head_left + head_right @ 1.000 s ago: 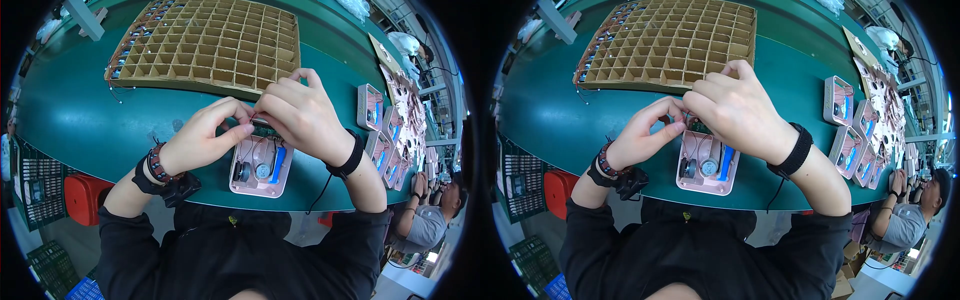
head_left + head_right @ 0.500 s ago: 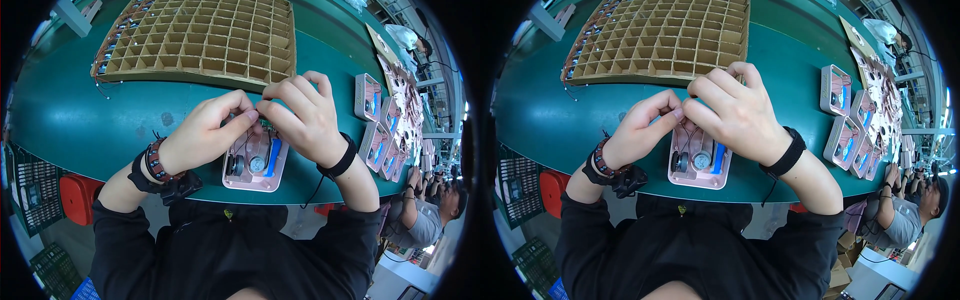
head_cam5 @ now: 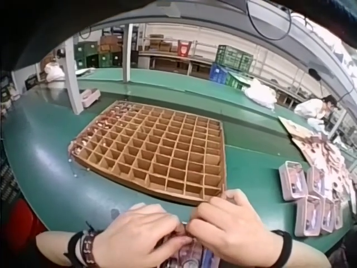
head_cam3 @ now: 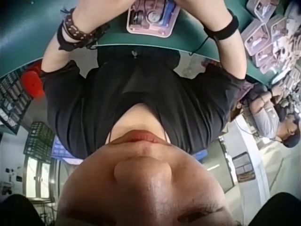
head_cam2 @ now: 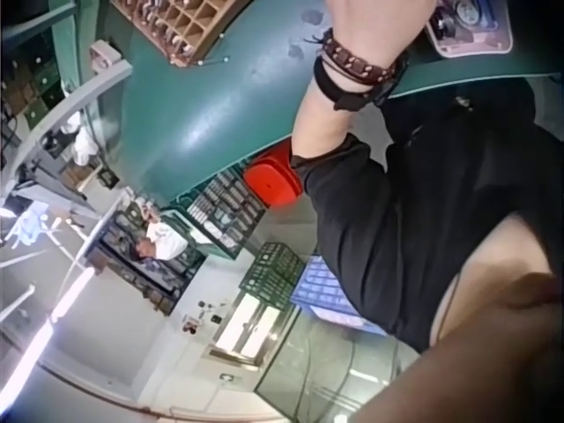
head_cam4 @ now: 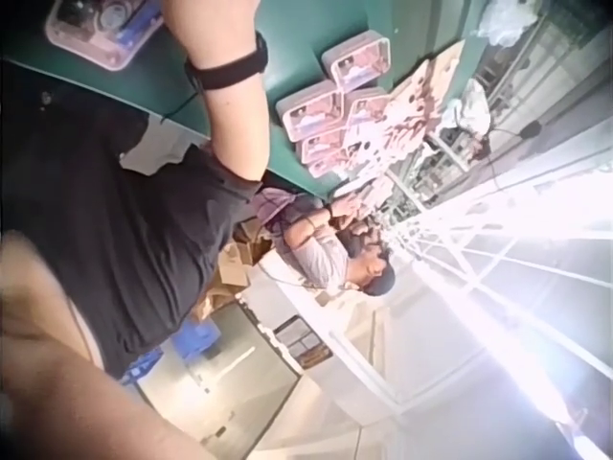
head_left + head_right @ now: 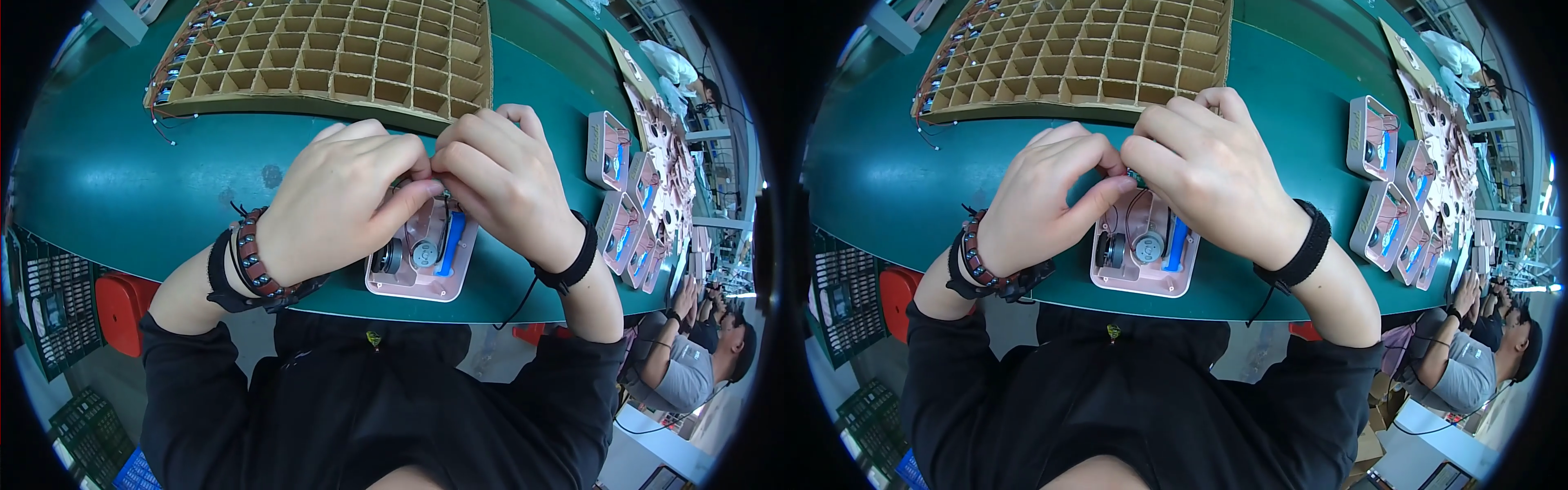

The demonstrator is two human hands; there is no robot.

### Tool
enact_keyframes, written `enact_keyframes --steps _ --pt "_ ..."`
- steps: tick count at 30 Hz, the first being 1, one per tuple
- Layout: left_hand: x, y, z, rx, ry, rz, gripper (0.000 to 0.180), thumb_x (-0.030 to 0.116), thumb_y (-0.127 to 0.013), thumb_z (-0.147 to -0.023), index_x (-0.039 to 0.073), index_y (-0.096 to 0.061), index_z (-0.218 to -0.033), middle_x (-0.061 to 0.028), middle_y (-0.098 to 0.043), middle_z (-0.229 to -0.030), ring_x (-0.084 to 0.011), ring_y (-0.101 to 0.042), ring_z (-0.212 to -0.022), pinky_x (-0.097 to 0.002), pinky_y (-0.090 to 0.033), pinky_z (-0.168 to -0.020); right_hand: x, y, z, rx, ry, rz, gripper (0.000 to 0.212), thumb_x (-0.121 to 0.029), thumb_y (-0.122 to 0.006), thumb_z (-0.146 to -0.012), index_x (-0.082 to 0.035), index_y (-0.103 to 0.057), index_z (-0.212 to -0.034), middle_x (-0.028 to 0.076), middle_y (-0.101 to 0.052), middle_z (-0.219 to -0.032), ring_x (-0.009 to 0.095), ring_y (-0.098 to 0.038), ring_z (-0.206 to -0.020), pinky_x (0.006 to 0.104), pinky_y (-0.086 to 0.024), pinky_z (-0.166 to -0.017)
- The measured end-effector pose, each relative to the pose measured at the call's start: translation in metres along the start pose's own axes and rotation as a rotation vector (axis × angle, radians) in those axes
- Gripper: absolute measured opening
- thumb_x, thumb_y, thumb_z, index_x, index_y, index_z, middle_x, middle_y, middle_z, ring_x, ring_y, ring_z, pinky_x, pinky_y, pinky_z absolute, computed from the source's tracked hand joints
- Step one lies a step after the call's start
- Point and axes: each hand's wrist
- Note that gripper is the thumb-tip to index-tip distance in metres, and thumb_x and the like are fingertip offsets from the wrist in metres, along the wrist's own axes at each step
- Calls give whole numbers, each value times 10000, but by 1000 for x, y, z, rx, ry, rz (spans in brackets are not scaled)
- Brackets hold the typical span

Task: The person picks up a speaker from a cardboard tray, places it into a pink plastic housing, and plugs the wire connector into the circuit board. After routing the wires and pressing the speaker into place, they set the housing aside and repeat the process.

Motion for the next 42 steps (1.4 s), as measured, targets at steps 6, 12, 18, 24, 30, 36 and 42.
enact_keyframes --steps 6,12,18,24,30,36,42 --pt "0 0 -5 -1 -96 -140 159 171 -729 -799 69 -606 -807 -43 -610 -756 -238 -574 -752 -350 -413 -721 -3 -2 6 -52 -198 -223 165 -26 -711 -725 -82 -603 -837 25 -593 -811 218 -586 -752 333 -397 -761" --pt "1 1 -8 -19 -133 -137 177 193 -747 -780 81 -611 -793 -25 -611 -731 -219 -571 -744 -346 -409 -723 3 -4 11 -85 -235 -366 164 -18 -705 -733 -68 -602 -849 40 -589 -786 234 -583 -732 324 -392 -756" --pt "-3 6 -11 -53 -144 -133 168 187 -743 -782 80 -616 -803 -29 -620 -742 -222 -573 -745 -345 -410 -728 4 -6 7 -90 -225 -347 170 -30 -711 -732 -74 -602 -854 46 -589 -780 241 -581 -730 328 -391 -756" --pt "-9 8 -11 -93 -72 -94 89 102 -692 -813 68 -624 -859 -37 -622 -762 -235 -580 -773 -344 -418 -736 4 -5 2 -109 -157 -209 176 -19 -699 -723 -68 -593 -855 52 -590 -787 250 -578 -725 337 -406 -737" --pt "-25 5 -10 -71 -89 -145 64 88 -649 -830 72 -629 -889 -53 -626 -814 -247 -581 -799 -345 -421 -744 -7 -16 19 -161 -132 -139 205 -3 -699 -694 -49 -595 -864 62 -611 -844 252 -586 -727 353 -456 -681" --pt "-25 -8 -4 -188 -184 -75 163 227 -684 -807 121 -658 -928 -26 -619 -902 -248 -562 -887 -381 -411 -803 -16 -9 52 -30 -119 -124 255 25 -711 -673 -41 -618 -901 80 -639 -936 242 -601 -755 346 -486 -697" --pt "-20 -14 6 -231 -239 -75 283 354 -694 -781 164 -676 -990 -37 -593 -1007 -261 -532 -949 -413 -397 -861 -22 -14 76 39 -221 -104 262 26 -745 -658 -50 -645 -888 109 -620 -1019 256 -601 -832 336 -494 -718"
Point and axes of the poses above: each hand's wrist, its own z-axis away from the middle knuckle, its own y-axis out of the back of the hand, x = y × z
